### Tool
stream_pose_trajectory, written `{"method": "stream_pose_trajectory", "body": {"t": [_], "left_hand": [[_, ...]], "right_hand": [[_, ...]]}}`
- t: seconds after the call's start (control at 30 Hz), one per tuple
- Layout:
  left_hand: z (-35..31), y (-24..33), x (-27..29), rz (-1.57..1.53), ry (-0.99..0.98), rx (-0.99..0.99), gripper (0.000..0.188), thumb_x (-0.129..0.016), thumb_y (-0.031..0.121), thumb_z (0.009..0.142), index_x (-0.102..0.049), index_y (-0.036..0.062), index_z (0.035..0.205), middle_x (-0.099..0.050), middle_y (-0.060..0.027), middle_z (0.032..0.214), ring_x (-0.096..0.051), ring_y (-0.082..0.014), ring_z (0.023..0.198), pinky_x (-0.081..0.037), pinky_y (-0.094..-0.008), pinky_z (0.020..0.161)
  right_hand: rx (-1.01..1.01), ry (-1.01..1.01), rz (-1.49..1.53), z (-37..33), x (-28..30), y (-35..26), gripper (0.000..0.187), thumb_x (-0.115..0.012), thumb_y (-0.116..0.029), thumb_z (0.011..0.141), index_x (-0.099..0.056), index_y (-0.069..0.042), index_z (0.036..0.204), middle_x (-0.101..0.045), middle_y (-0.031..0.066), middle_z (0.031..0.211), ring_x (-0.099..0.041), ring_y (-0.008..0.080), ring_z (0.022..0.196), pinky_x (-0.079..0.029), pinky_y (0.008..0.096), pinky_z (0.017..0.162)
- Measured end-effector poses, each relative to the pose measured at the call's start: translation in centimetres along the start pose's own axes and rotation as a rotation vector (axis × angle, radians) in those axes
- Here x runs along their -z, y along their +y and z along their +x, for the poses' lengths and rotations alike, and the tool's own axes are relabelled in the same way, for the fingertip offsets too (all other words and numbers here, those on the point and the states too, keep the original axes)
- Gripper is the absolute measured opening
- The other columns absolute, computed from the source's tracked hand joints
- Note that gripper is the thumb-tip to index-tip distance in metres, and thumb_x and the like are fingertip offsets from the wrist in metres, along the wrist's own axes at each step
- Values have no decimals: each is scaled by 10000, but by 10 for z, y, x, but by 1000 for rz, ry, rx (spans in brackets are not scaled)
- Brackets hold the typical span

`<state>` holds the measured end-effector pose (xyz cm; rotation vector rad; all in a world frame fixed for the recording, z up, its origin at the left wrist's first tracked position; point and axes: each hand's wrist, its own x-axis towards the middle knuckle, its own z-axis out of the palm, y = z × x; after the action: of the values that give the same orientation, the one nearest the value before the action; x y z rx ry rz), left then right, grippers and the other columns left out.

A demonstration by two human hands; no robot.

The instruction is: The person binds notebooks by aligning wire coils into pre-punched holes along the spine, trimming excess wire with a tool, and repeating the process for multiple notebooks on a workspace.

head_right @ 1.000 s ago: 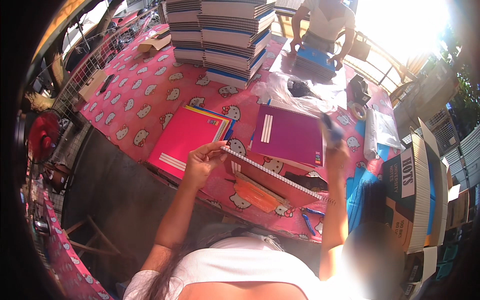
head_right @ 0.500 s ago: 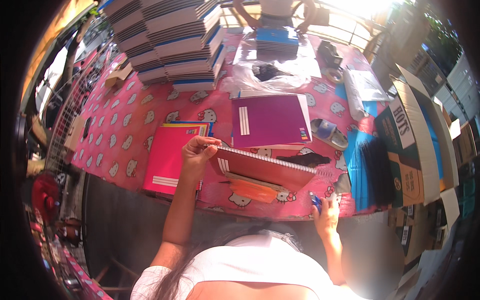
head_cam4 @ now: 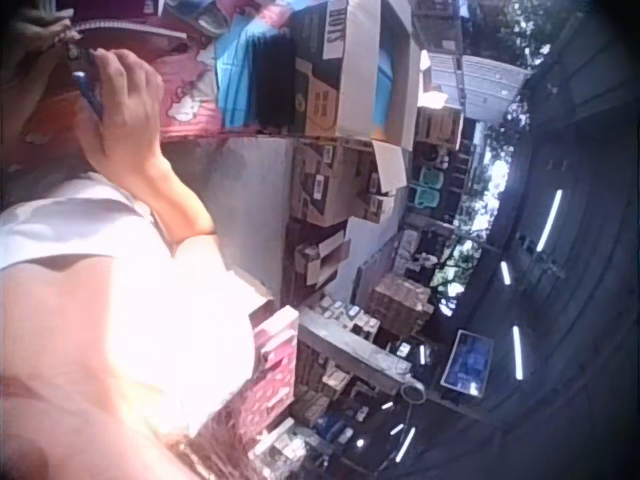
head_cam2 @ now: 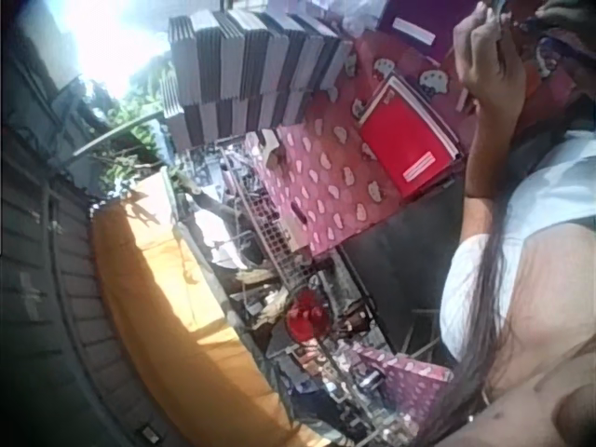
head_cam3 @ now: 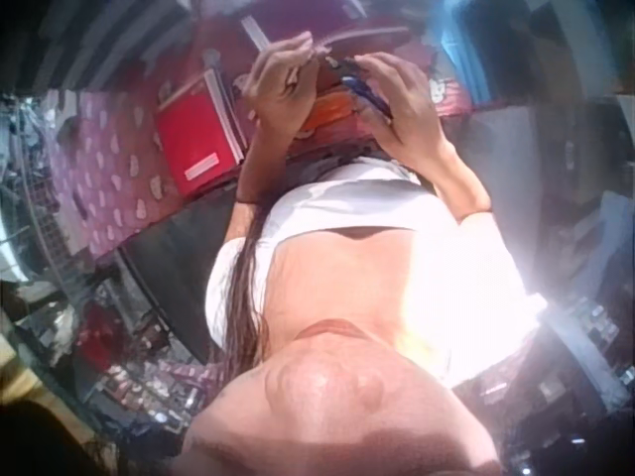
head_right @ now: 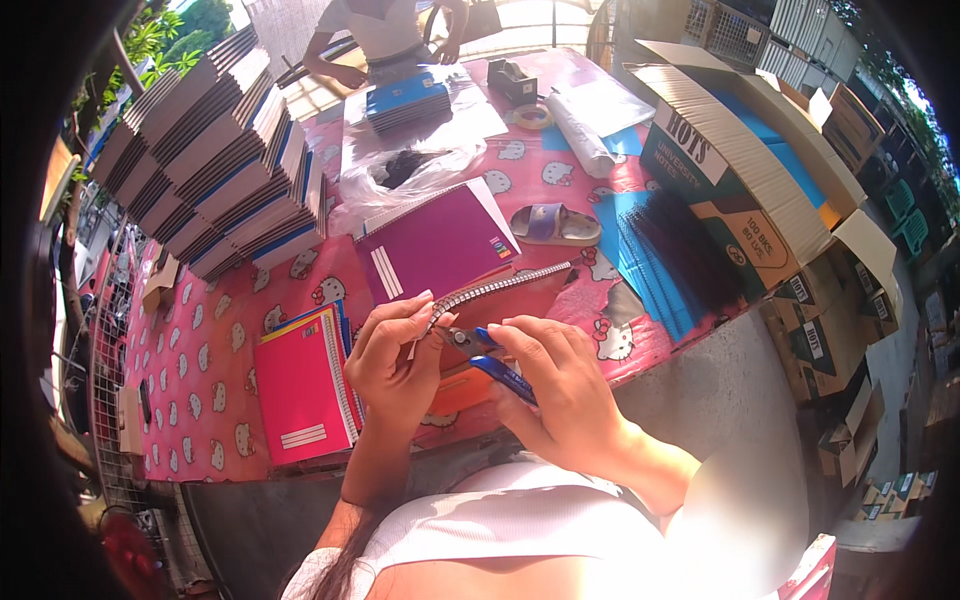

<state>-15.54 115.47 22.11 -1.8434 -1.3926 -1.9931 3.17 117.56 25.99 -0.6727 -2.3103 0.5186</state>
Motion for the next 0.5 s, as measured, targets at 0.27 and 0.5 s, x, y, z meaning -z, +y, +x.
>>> {"method": "stream_pose_trajectory", "body": {"t": [0.27, 0.5], "left_hand": [[0, -1, 8, 25, -54, -39, 214, -686, -144, 713, -632, -21, 879, -669, -173, 912, -677, -267, 847, -575, -321, 691], [-1, -1, 8, 28, -31, 4, 242, -691, -147, 678, -641, -23, 879, -673, -173, 905, -681, -285, 847, -570, -353, 728]], "right_hand": [[-176, -153, 413, 3, 1, 7, 513, -664, -126, 778, -500, -16, 1251, -539, 187, 1179, -522, 352, 1070, -399, 444, 922], [-75, -123, 280, 13, 2, 7, 403, -630, -111, 827, -541, 18, 1198, -591, 192, 1103, -595, 299, 984, -473, 371, 827]]}}
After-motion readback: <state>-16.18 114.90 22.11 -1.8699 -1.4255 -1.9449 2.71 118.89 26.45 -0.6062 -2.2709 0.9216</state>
